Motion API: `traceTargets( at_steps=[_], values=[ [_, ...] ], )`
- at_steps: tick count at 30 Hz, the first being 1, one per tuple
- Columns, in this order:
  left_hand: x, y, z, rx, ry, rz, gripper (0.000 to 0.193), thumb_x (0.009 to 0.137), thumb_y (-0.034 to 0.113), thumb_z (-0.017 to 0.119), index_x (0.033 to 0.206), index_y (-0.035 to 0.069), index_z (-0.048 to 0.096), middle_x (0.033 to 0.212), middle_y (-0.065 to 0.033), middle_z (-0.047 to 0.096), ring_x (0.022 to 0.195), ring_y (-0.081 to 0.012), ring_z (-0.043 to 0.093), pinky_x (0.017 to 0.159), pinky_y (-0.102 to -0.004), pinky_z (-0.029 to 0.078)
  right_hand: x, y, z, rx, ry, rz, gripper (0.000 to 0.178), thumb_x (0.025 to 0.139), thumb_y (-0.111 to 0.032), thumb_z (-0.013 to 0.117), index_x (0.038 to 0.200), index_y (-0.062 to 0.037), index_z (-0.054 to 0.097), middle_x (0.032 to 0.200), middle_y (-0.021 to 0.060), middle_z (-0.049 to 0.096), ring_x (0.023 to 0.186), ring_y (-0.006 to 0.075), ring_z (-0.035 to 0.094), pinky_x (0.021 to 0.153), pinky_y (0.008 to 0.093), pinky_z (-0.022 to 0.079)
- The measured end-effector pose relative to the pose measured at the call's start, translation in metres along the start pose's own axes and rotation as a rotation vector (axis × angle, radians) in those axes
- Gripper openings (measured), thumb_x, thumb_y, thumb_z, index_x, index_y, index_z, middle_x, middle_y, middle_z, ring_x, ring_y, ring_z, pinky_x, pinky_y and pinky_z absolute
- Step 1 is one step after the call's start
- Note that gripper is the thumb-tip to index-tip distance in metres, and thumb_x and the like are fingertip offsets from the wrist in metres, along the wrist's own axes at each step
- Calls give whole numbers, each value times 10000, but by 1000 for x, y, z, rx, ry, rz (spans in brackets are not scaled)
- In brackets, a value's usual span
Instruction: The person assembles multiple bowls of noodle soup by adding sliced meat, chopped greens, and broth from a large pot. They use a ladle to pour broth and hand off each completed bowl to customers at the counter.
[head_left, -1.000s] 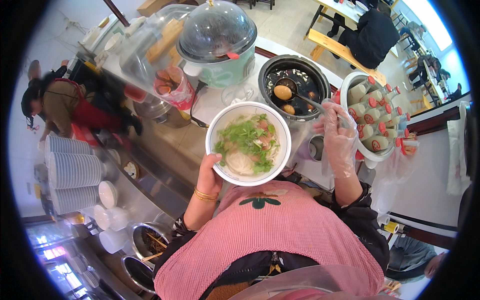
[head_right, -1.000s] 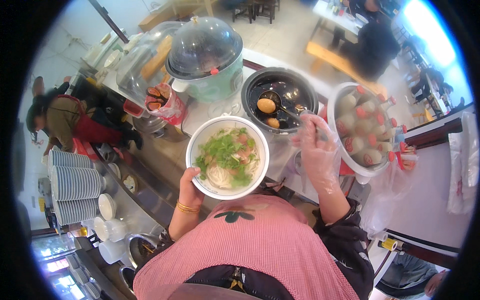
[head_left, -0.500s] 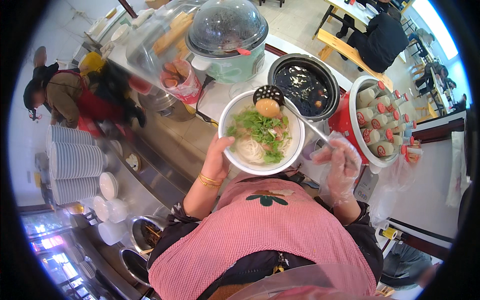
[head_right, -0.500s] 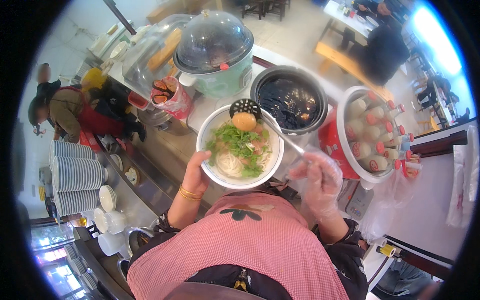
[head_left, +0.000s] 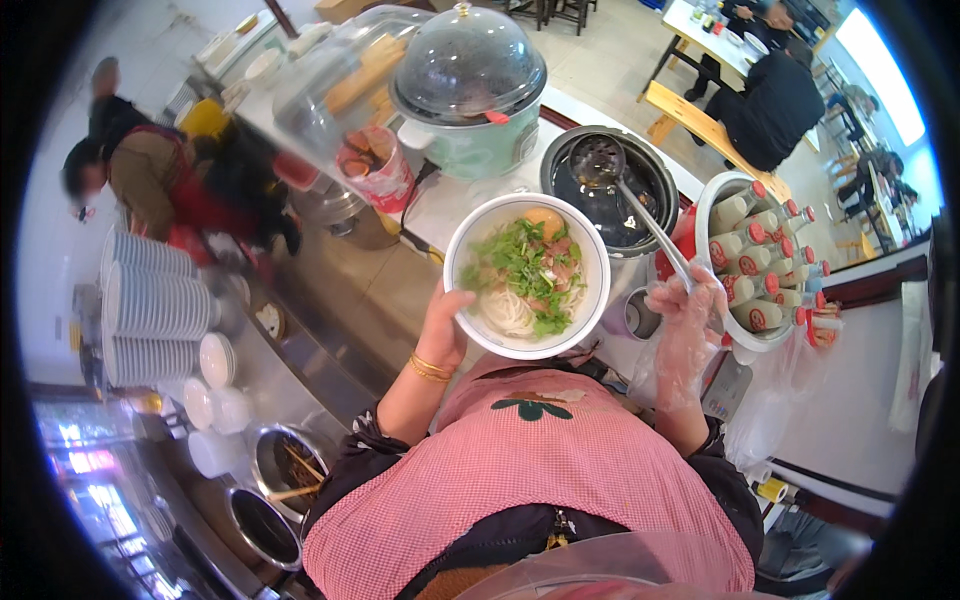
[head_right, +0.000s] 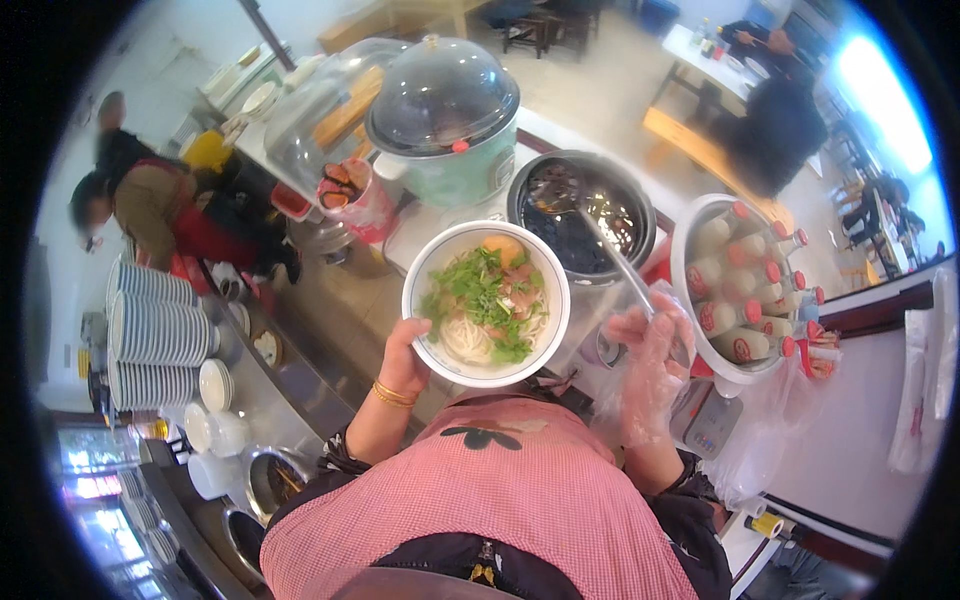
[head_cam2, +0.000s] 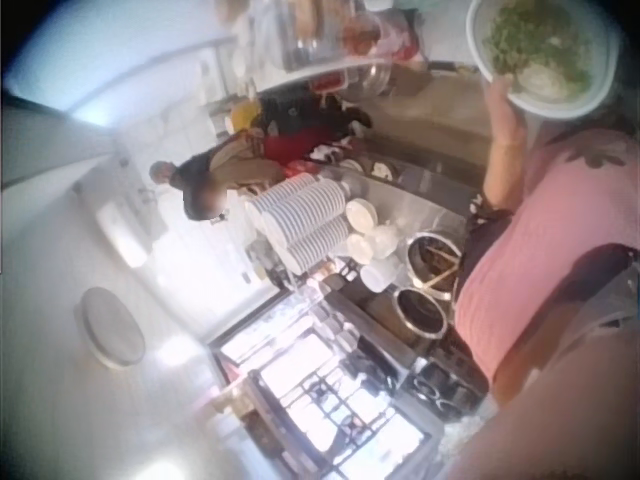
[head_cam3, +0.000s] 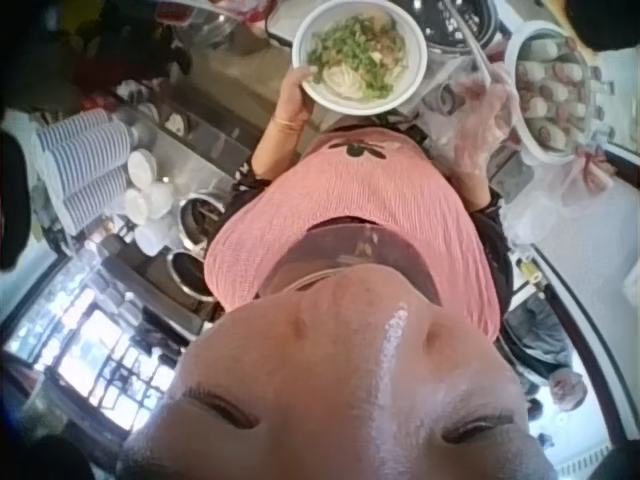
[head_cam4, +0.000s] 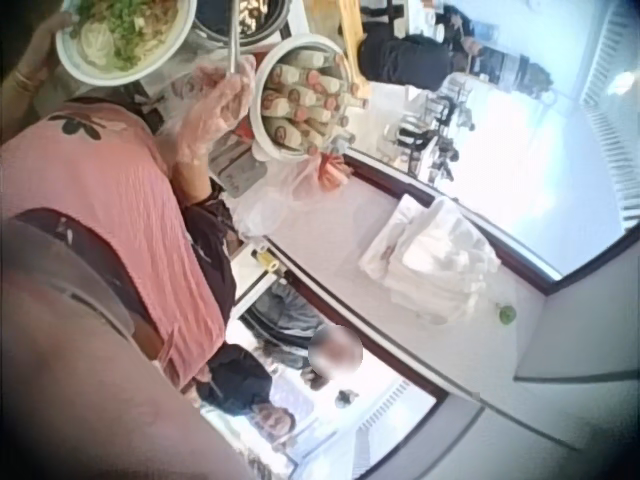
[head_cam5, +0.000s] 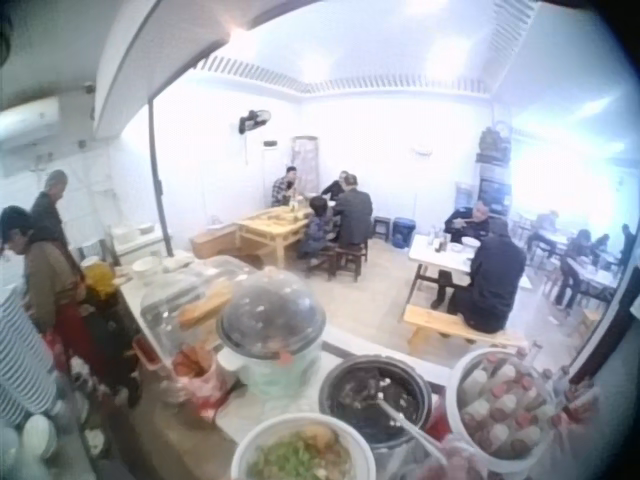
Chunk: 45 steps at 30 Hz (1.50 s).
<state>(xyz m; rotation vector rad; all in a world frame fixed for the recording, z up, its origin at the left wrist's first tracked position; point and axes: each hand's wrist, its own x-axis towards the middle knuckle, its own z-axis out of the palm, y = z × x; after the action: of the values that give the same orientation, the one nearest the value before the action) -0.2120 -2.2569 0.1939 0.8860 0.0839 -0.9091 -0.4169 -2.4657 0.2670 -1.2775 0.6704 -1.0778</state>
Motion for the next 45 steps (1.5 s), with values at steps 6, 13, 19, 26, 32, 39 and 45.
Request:
traceTargets(
  at_steps=[6,13,19,26,32,39,45],
  values=[
    [-64,-30,-6,-49,79,143,663,805,135,605,1425,-21,427,1352,-159,561,1203,-270,575,1044,-391,462,13,31,-3,-205,-268,-17,255,1062,-82,443,1258,32,561,1230,128,590,1118,232,628,985,397,542],
    [-172,-109,-16,-282,312,416,638,842,195,562,1400,-78,414,1316,-233,573,1173,-336,603,1028,-435,498,3,17,4,-487,-622,-430,529,914,-27,621,1430,-54,510,1590,198,326,1430,297,371,1166,425,289],
    [-199,-184,-22,-431,492,635,667,845,229,537,1411,-97,404,1337,-257,565,1218,-370,577,1070,-459,461,-7,32,33,-42,-873,-364,434,891,44,544,1319,-19,582,1599,170,277,1427,252,334,1075,346,362],
    [-197,-261,24,-624,811,863,667,811,170,644,1401,-56,428,1327,-200,577,1162,-308,616,1003,-418,518,1,56,73,-40,-1440,-429,268,894,5,569,1131,-38,687,1429,178,512,1375,323,444,1136,430,341],
    [-220,-239,99,-729,1016,1042,664,812,110,622,1425,-38,413,1349,-181,565,1188,-268,600,1014,-382,502,-21,-21,128,6,-1814,-552,226,868,20,614,1059,-64,702,1325,140,588,1262,298,551,1074,402,414],
    [-291,-201,68,-916,1112,1189,631,828,36,505,1431,-16,323,1364,-239,510,1234,-388,567,1001,-524,541,-132,-25,224,28,-2051,-403,223,868,45,620,1047,-61,702,1305,134,585,1241,290,555,1053,376,426],
    [-332,-198,-49,-983,1094,1112,594,833,105,567,1389,-51,431,1307,-207,588,1180,-320,612,971,-440,549,-204,5,324,-18,-1998,-717,221,837,47,642,1006,-78,708,1251,159,617,1166,317,603,989,380,472]
  ],
)
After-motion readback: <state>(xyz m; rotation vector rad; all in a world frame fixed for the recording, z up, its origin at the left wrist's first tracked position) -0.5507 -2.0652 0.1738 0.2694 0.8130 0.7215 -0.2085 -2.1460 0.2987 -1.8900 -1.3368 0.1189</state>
